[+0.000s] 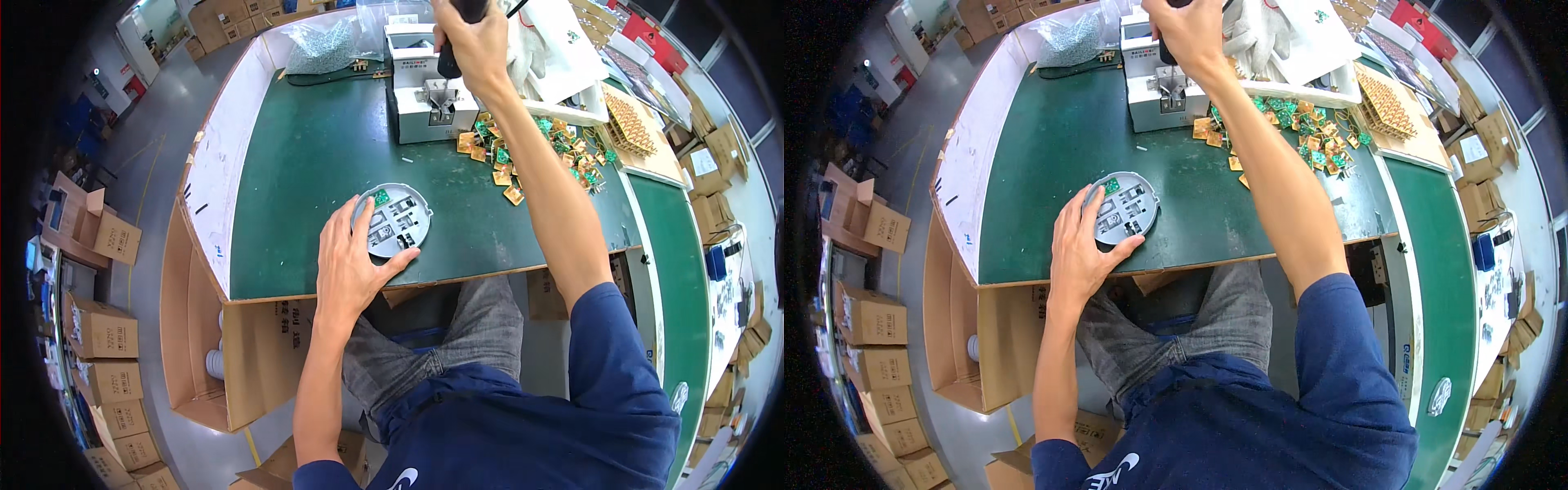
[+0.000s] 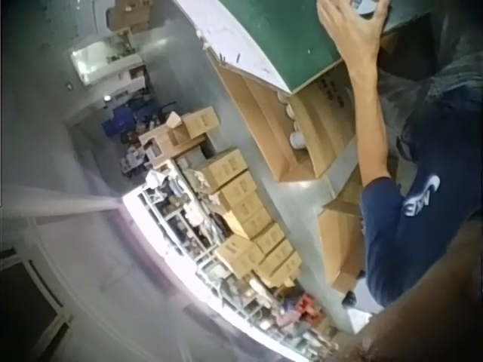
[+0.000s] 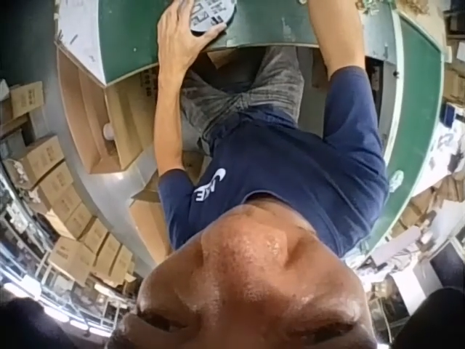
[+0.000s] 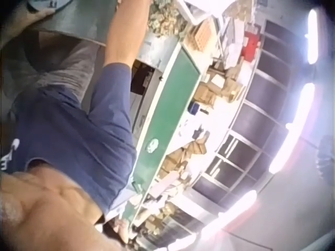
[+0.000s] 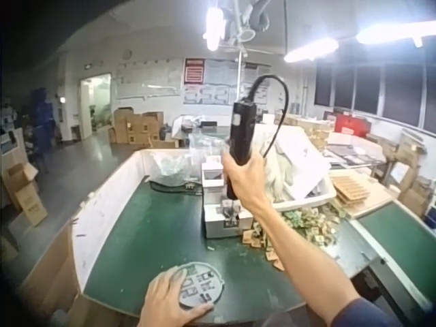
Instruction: Assembling circular electronic components by inserting small pieces and using a press tool at a workbench.
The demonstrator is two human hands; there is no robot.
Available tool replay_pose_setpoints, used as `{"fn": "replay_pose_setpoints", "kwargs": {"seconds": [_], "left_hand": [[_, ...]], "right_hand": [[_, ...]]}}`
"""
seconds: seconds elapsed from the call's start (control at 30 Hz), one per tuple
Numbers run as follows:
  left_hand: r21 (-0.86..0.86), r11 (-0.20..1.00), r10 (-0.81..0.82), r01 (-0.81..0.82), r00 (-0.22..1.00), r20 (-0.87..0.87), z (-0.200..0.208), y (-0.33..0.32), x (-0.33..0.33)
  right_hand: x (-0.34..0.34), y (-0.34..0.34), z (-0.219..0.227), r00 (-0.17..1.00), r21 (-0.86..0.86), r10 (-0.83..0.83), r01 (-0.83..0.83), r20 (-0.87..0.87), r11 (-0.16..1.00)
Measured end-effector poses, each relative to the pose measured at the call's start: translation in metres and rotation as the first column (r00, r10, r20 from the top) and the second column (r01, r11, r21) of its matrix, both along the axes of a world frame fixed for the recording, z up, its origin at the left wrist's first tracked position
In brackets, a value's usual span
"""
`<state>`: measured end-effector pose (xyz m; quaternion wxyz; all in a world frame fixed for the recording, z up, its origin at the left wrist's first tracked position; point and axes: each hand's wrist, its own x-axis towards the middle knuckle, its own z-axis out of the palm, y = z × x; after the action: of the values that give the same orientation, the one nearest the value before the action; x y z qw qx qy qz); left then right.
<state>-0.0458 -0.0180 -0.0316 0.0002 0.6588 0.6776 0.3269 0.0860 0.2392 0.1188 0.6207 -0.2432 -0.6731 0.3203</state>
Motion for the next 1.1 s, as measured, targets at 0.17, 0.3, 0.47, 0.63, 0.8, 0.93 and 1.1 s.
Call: {"fn": "replay_pose_setpoints", "kwargs": {"seconds": [0.17,0.3,0.47,0.63,0.8,0.93,1.1], "left_hand": [[-0.014,1.0,0.008,-0.009,1.0,-0.003,0.0,0.0,-0.002],[-0.021,1.0,0.01,-0.01,1.0,0.006,0.0,0.0,-0.003],[0.01,1.0,-0.007,0.007,0.999,-0.042,-0.001,0.003,-0.002],[0.015,1.0,-0.01,0.011,0.999,-0.039,-0.004,0.003,-0.002],[0.0,1.0,-0.012,0.012,1.0,-0.007,-0.002,0.002,-0.002],[0.013,1.0,-0.013,0.013,1.0,-0.008,-0.003,0.001,-0.002],[0.019,1.0,-0.016,0.016,1.0,-0.012,-0.005,0.003,-0.002]], "right_hand": [[0.0,-0.002,-0.013,0.995,0.019,0.104,-0.104,-0.006,0.994],[-0.004,-0.056,-0.006,0.967,-0.077,0.236,-0.244,-0.1,0.967],[-0.018,-0.088,-0.032,0.917,-0.222,0.394,-0.399,-0.066,0.89],[-0.037,-0.115,-0.032,0.872,-0.194,0.481,-0.488,-0.089,0.851],[-0.04,-0.115,-0.039,0.871,-0.176,0.49,-0.488,-0.036,0.855],[-0.041,-0.117,-0.041,0.867,-0.195,0.497,-0.493,-0.03,0.848],[-0.047,-0.115,-0.049,0.85,-0.198,0.526,-0.522,-0.035,0.83]]}}
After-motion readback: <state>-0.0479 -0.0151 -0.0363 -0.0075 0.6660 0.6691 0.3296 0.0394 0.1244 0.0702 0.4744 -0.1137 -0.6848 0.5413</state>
